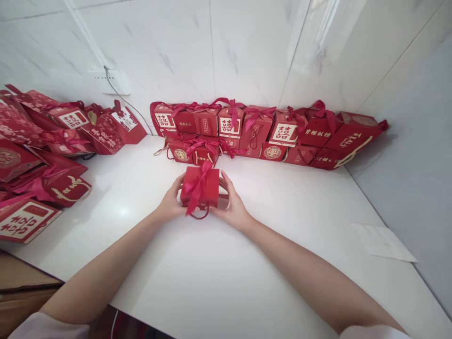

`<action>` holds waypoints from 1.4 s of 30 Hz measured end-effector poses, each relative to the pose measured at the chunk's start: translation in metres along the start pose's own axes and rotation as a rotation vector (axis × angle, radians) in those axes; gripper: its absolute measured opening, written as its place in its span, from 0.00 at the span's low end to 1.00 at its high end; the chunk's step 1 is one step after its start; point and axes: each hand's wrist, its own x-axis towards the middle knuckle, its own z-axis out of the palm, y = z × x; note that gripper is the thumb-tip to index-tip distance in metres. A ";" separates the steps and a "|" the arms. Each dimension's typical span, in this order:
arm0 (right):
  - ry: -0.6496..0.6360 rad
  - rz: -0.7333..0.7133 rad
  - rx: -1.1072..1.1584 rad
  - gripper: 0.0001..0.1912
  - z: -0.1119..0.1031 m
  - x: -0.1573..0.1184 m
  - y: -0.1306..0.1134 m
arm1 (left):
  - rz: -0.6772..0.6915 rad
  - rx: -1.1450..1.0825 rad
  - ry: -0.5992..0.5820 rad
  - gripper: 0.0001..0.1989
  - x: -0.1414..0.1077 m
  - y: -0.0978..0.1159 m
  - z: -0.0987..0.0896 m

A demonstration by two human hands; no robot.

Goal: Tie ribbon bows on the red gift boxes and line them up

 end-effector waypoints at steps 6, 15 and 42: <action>-0.037 0.204 0.215 0.37 -0.003 0.004 0.006 | -0.157 -0.245 0.033 0.32 0.002 -0.012 0.008; -0.157 0.132 0.083 0.43 -0.003 0.001 0.006 | -0.220 -0.332 0.138 0.29 0.002 -0.003 0.011; 0.038 -0.249 -0.533 0.39 0.013 -0.010 -0.017 | -0.532 -0.890 0.165 0.28 0.000 0.018 0.025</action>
